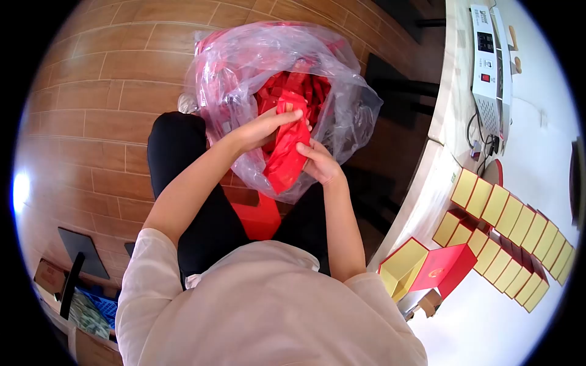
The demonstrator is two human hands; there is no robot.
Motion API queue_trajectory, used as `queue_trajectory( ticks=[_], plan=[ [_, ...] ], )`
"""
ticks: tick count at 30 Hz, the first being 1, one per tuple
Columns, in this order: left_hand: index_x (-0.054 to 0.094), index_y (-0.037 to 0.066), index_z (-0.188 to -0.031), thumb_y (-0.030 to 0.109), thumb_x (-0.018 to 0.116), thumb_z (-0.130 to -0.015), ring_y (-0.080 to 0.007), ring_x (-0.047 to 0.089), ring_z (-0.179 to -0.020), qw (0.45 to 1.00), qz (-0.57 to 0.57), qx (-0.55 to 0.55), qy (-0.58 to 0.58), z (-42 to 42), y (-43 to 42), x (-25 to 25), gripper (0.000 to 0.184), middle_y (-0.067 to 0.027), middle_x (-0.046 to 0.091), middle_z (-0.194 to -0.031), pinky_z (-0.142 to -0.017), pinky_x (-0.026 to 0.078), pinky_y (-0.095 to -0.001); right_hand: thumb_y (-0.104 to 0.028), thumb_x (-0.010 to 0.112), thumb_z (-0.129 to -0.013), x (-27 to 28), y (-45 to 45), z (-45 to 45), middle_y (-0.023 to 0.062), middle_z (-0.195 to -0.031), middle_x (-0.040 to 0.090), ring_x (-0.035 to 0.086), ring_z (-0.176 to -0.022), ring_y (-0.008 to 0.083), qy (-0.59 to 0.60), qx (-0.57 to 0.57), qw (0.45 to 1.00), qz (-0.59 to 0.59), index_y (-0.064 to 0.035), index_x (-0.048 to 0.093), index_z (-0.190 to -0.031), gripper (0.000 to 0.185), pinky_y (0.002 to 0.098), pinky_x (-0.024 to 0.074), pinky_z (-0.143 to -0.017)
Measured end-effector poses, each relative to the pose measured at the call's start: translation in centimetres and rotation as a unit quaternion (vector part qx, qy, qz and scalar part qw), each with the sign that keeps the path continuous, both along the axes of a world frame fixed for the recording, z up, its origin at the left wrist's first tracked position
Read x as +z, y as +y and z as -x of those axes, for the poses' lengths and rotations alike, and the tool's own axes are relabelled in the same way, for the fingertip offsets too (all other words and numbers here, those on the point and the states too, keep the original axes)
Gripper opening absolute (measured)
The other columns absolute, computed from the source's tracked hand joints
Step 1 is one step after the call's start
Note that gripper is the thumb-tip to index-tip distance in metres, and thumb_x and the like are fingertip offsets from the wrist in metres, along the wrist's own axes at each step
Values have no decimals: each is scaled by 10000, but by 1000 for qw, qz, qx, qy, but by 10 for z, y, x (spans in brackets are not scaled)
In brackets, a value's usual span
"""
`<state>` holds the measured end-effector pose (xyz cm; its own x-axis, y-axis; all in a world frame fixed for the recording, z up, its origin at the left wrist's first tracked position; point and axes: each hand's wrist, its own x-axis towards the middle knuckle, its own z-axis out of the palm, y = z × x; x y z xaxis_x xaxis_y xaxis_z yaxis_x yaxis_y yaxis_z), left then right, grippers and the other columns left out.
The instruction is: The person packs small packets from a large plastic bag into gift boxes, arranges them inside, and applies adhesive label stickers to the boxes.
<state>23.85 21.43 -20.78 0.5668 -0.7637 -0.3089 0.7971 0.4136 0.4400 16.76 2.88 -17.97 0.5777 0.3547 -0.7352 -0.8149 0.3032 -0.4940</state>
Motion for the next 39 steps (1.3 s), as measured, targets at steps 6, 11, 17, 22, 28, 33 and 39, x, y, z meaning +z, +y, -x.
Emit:
queue_trajectory(
  ticks=[6,11,17,22,28,33,39],
  plan=[
    [481,99,-1267,346,563,-935,-203,603,-1013,986,25,125,108,-8,-5,0,422,-81,601,-1104,-909,481,-370,-204,610,-909,4,-14,8,80,-1144,627,612,-1037,196,-17,-76,994,-79,-35,512,-1237,382,345,470,-932],
    [495,116,-1249,475,508,-934,-160,602,-854,982,-18,138,125,-24,15,-4,478,-76,628,-1041,-765,502,-315,-213,606,-911,8,-18,18,65,-1161,610,592,-1066,206,-40,-153,985,-73,-70,498,-1254,386,360,461,-945],
    [482,126,-1064,522,395,-957,-113,487,-673,984,51,44,165,-8,5,-2,420,-8,516,-828,-609,425,-251,-123,630,-887,28,-22,7,59,-1225,580,561,-1127,200,-63,-135,989,-28,-73,429,-1330,489,374,430,-986],
    [473,127,-1228,596,381,-937,-98,458,-659,995,26,31,94,-7,5,-10,559,7,491,-854,-590,403,-235,-89,640,-877,51,-23,-7,58,-1259,558,546,-1151,184,-76,-88,993,24,-68,394,-1367,548,355,418,-1001],
    [528,108,-1154,408,608,-900,-109,565,-801,989,-117,90,-13,-2,-8,-2,401,4,585,-951,-677,483,-268,-57,627,-880,59,-12,-17,71,-1281,532,539,-1153,175,-138,-120,981,71,-48,393,-1352,527,313,428,-990],
    [541,82,-1146,232,637,-863,-160,601,-1000,985,-105,105,87,-5,2,6,335,-50,617,-1070,-910,479,-319,-31,628,-873,56,-7,-16,84,-1244,550,548,-1133,174,-121,-226,965,64,-39,436,-1288,457,322,443,-980],
    [501,17,-1265,319,517,-912,-250,591,-1089,983,-88,-49,156,0,7,4,464,-153,612,-1177,-969,451,-395,6,655,-827,59,-7,-13,77,-1194,577,541,-1133,179,-211,-155,963,66,-29,449,-1273,493,329,405,-998]
  ],
)
